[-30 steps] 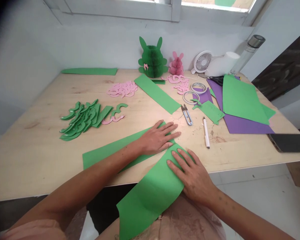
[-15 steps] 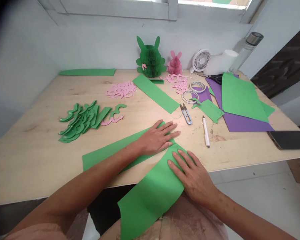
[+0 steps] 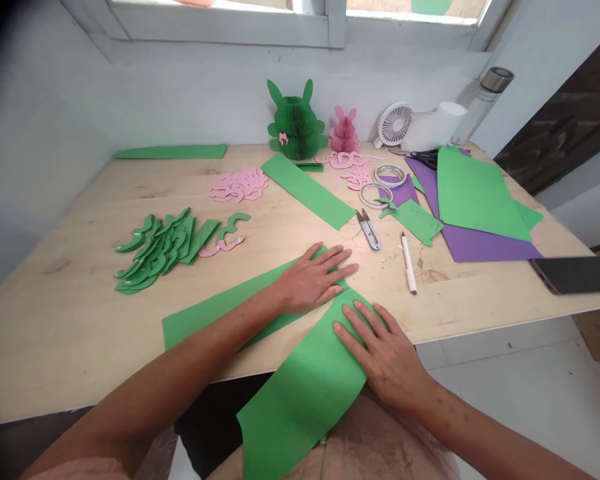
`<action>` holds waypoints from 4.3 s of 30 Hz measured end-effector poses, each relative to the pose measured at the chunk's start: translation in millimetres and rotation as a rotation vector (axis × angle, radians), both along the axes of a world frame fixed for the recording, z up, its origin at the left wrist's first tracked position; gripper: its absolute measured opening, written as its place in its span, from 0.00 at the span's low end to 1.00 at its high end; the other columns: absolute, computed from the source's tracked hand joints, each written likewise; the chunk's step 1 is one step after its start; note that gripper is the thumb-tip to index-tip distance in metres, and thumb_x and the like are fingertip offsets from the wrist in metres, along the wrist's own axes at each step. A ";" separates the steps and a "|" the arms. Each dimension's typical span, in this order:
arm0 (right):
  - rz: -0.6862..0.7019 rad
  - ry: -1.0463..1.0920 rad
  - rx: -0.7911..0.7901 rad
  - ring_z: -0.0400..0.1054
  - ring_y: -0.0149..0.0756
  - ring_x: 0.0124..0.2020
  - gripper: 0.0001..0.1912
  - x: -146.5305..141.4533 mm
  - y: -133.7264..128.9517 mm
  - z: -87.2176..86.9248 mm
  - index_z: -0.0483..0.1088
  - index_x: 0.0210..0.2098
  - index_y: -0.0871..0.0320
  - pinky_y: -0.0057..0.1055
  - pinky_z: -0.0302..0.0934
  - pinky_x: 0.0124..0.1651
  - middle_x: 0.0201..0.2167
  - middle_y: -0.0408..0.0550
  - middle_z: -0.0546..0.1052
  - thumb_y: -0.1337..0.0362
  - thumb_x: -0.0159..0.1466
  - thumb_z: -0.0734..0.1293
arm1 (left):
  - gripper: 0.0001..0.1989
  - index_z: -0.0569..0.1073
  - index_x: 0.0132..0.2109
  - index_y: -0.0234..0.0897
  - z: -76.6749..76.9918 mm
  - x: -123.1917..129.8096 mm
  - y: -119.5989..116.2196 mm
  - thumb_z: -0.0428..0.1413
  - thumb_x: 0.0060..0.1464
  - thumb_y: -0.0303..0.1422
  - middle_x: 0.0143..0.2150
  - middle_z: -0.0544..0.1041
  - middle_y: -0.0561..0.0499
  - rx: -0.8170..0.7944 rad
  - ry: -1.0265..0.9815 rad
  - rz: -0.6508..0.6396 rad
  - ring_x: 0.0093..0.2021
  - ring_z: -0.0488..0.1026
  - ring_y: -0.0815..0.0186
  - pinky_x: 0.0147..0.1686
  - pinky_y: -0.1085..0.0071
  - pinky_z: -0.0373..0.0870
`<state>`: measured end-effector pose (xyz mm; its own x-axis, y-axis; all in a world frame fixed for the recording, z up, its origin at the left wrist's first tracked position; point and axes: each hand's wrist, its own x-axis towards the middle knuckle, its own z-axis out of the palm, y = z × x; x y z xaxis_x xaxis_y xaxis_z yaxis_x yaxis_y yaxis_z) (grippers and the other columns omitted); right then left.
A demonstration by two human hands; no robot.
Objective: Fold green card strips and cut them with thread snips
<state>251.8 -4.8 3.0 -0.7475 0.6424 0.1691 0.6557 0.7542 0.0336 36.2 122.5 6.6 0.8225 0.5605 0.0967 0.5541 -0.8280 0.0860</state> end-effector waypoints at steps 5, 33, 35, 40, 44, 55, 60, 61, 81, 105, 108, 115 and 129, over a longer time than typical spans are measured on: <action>0.001 0.011 0.001 0.50 0.55 0.66 0.29 -0.6 -1.9 1.1 0.58 0.64 0.61 0.57 0.52 0.60 0.64 0.59 0.61 0.72 0.62 0.59 | 0.24 0.56 0.66 0.47 -1.2 -0.7 0.5 0.38 0.66 0.44 0.70 0.54 0.49 -0.006 -0.014 -0.004 0.70 0.47 0.60 0.65 0.52 0.43; -0.069 0.036 0.007 0.50 0.54 0.65 0.28 5.7 -19.2 -0.5 0.60 0.63 0.61 0.57 0.51 0.60 0.64 0.58 0.62 0.73 0.64 0.56 | 0.25 0.53 0.67 0.47 -2.2 -1.8 -0.4 0.38 0.66 0.44 0.70 0.53 0.49 0.018 -0.005 -0.010 0.70 0.47 0.59 0.65 0.52 0.45; -0.086 0.041 0.011 0.51 0.54 0.65 0.28 7.9 -21.8 -1.2 0.60 0.63 0.60 0.57 0.50 0.60 0.63 0.58 0.63 0.73 0.63 0.56 | 0.25 0.53 0.68 0.47 -1.5 -2.1 -0.5 0.38 0.66 0.44 0.70 0.52 0.49 0.019 0.004 -0.013 0.70 0.47 0.59 0.65 0.52 0.46; -0.128 0.046 0.025 0.53 0.53 0.64 0.28 14.3 -21.4 -2.1 0.60 0.63 0.59 0.57 0.48 0.61 0.63 0.57 0.63 0.71 0.63 0.58 | 0.25 0.54 0.67 0.45 -0.6 -1.5 -2.0 0.39 0.66 0.43 0.70 0.53 0.48 0.027 0.019 -0.016 0.70 0.47 0.58 0.65 0.52 0.46; -0.186 0.082 0.054 0.54 0.52 0.63 0.29 16.3 -17.0 -1.8 0.61 0.63 0.60 0.56 0.48 0.61 0.62 0.57 0.65 0.72 0.61 0.59 | 0.24 0.58 0.66 0.46 0.6 3.6 2.4 0.41 0.65 0.42 0.70 0.55 0.48 0.024 0.003 -0.015 0.70 0.48 0.58 0.65 0.51 0.44; -0.283 0.161 0.103 0.56 0.51 0.62 0.28 16.1 -3.1 -1.3 0.64 0.60 0.61 0.54 0.47 0.62 0.60 0.57 0.67 0.74 0.59 0.59 | 0.21 0.64 0.62 0.38 30.7 -18.9 -44.0 0.45 0.64 0.37 0.57 0.73 0.46 -0.377 -0.512 0.283 0.57 0.70 0.61 0.57 0.60 0.66; -0.272 0.222 0.138 0.56 0.51 0.62 0.30 20.0 5.6 -0.3 0.63 0.60 0.63 0.53 0.49 0.61 0.60 0.58 0.67 0.75 0.57 0.59 | 0.23 0.63 0.63 0.41 37.2 -21.0 -92.9 0.48 0.62 0.36 0.57 0.73 0.48 -0.577 -0.542 0.364 0.54 0.72 0.62 0.54 0.64 0.69; -0.276 0.227 0.145 0.56 0.50 0.62 0.31 20.7 6.9 0.7 0.63 0.60 0.63 0.53 0.49 0.61 0.60 0.58 0.67 0.76 0.56 0.59 | 0.23 0.64 0.63 0.41 37.5 -19.8 -98.7 0.48 0.62 0.36 0.58 0.72 0.48 -0.571 -0.542 0.376 0.56 0.71 0.61 0.55 0.63 0.68; -0.084 0.299 0.254 0.58 0.50 0.61 0.36 -15.7 31.1 10.3 0.47 0.69 0.57 0.51 0.50 0.59 0.59 0.55 0.68 0.74 0.62 0.57 | 0.36 0.62 0.64 0.42 55.8 -107.6 -138.9 0.61 0.47 0.34 0.40 0.71 0.51 -1.069 -0.993 0.670 0.29 0.61 0.75 0.29 0.76 0.60; 0.000 0.001 0.123 0.55 0.52 0.62 0.30 -77.7 94.8 6.3 0.63 0.61 0.58 0.51 0.46 0.61 0.61 0.57 0.66 0.67 0.58 0.65 | 0.27 0.59 0.65 0.47 -2.1 -127.0 -153.4 0.52 0.60 0.37 0.68 0.58 0.46 -0.011 -0.110 0.716 0.67 0.53 0.50 0.61 0.45 0.54; -0.002 -0.022 0.117 0.57 0.52 0.61 0.32 -74.1 107.3 4.6 0.63 0.60 0.58 0.50 0.48 0.61 0.60 0.57 0.66 0.69 0.56 0.66 | 0.24 0.63 0.63 0.45 -7.2 -127.7 -152.9 0.51 0.61 0.34 0.66 0.62 0.45 0.034 -0.111 0.714 0.65 0.57 0.51 0.60 0.46 0.57; 0.030 -0.048 0.112 0.58 0.50 0.60 0.29 -61.7 116.0 -0.6 0.63 0.60 0.58 0.50 0.49 0.60 0.60 0.57 0.67 0.69 0.59 0.64 | 0.20 0.69 0.58 0.46 -6.7 -131.3 -143.4 0.53 0.59 0.32 0.62 0.68 0.45 0.095 -0.090 0.646 0.62 0.64 0.52 0.58 0.50 0.62; -0.118 0.050 -0.218 0.56 0.42 0.64 0.26 -33.6 147.8 49.0 0.59 0.64 0.51 0.43 0.53 0.62 0.64 0.49 0.63 0.54 0.68 0.58 | 0.15 0.74 0.52 0.45 -14.8 -136.9 -130.2 0.49 0.61 0.29 0.57 0.73 0.46 0.240 -0.178 0.566 0.58 0.69 0.54 0.55 0.53 0.67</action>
<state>218.1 143.0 52.0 -0.6591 0.7503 0.0516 0.7368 0.6579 -0.1559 -100.7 -7.7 -8.3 0.3653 0.8494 0.3808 0.9057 -0.4189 0.0656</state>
